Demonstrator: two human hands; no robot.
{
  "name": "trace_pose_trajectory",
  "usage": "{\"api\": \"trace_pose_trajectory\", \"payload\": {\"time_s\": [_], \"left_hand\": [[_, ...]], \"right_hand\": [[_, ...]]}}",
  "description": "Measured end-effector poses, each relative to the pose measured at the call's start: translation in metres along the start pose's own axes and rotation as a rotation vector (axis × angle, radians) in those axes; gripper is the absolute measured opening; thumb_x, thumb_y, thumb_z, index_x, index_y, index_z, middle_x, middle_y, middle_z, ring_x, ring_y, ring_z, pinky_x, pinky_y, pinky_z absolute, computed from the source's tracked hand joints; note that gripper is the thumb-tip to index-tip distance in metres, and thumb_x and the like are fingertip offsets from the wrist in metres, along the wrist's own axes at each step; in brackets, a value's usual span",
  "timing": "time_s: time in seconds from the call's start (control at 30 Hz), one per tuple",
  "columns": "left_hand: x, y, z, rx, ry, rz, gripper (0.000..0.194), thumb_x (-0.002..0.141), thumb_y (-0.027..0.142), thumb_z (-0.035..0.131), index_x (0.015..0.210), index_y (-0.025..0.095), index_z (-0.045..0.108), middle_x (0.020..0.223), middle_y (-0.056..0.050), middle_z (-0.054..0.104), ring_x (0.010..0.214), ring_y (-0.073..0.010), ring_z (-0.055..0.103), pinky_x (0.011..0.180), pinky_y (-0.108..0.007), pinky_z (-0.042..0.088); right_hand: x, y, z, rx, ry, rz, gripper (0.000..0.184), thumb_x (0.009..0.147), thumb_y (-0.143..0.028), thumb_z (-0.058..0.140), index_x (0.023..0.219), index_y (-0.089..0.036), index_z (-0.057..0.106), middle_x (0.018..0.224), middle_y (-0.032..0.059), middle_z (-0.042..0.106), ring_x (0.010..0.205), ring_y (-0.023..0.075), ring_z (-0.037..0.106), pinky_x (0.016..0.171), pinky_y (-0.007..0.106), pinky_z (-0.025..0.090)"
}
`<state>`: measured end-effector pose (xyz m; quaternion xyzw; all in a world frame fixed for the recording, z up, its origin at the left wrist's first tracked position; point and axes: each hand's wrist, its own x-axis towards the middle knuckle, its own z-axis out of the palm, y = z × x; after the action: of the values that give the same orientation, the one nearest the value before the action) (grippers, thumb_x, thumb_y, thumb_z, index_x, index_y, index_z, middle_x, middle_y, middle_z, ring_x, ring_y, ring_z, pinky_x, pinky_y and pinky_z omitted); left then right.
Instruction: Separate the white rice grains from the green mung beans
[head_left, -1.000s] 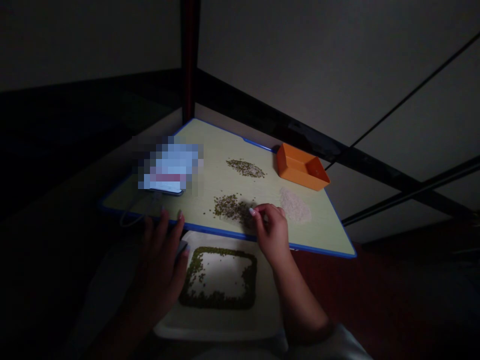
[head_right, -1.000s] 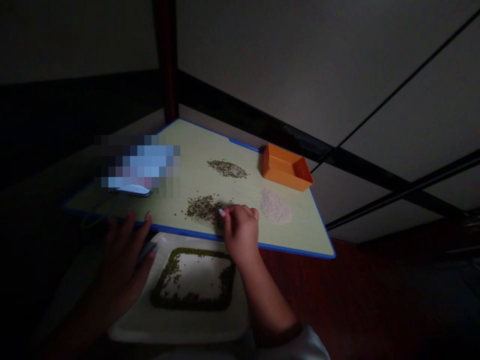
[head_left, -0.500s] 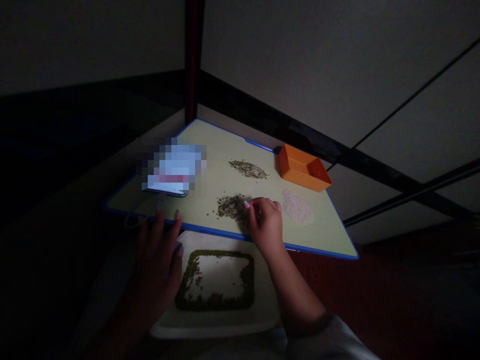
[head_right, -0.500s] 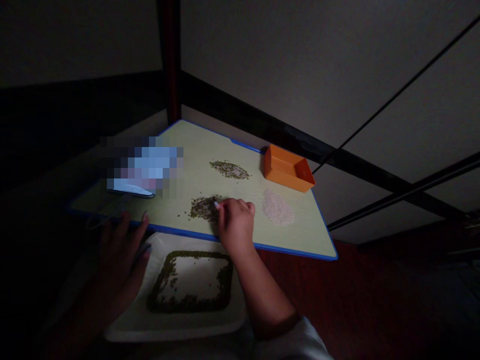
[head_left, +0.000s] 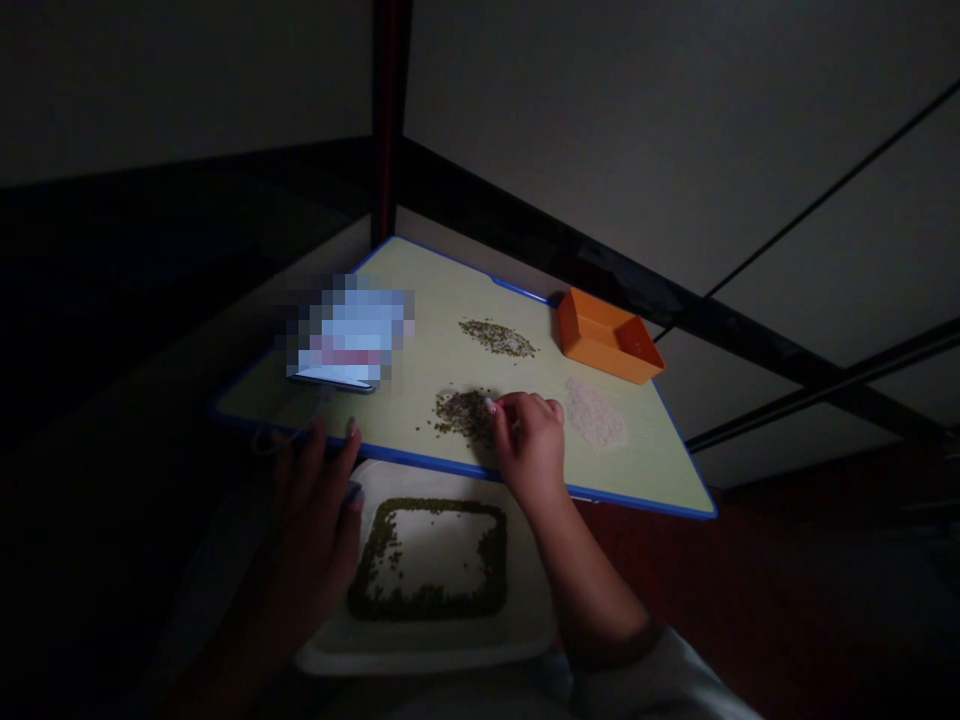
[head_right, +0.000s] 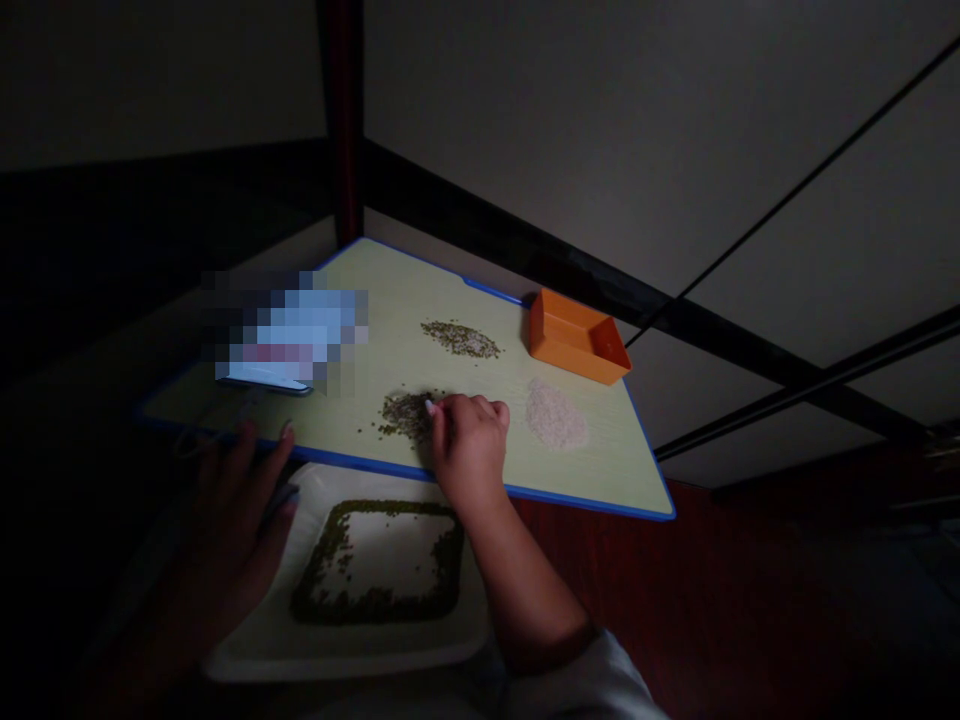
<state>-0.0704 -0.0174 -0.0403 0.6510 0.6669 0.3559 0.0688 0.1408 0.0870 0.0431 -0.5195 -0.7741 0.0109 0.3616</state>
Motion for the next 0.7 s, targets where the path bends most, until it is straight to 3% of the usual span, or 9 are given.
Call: {"api": "trace_pose_trajectory", "payload": {"time_s": [0.17,0.37,0.7], "left_hand": [[0.0,0.0,-0.001,0.006,-0.009,0.004,0.071,0.094,0.025,0.044,0.158,0.033,0.014,0.172,-0.01,0.005,0.157,-0.0412,0.002,0.124,-0.07,0.02],[-0.001,-0.008,0.008,0.036,0.075,0.052,0.077,0.093,0.023,0.046,0.156,0.043,0.008,0.172,-0.004,0.007,0.157,-0.0394,0.005,0.119,-0.072,0.031],[0.0,-0.009,0.009,0.042,0.095,0.075,0.078,0.092,0.021,0.048,0.157,0.042,0.01,0.172,-0.006,0.008,0.157,-0.0389,0.01,0.119,-0.071,0.03]], "right_hand": [[-0.006,-0.004,-0.005,0.034,0.015,-0.012,0.017,0.096,-0.024,0.054,0.081,-0.021,0.062,0.076,0.0035,0.07,0.073,0.0188,0.061,0.081,0.035,0.037],[-0.012,0.001,-0.001,0.022,0.069,0.002,0.017,0.095,-0.025,0.055,0.08,-0.021,0.062,0.072,0.002,0.068,0.071,0.0186,0.06,0.076,0.032,0.037],[-0.01,0.003,0.003,0.05,0.077,-0.024,0.017,0.095,-0.024,0.056,0.08,-0.021,0.062,0.073,0.0024,0.068,0.071,0.0185,0.06,0.076,0.032,0.038]]}}
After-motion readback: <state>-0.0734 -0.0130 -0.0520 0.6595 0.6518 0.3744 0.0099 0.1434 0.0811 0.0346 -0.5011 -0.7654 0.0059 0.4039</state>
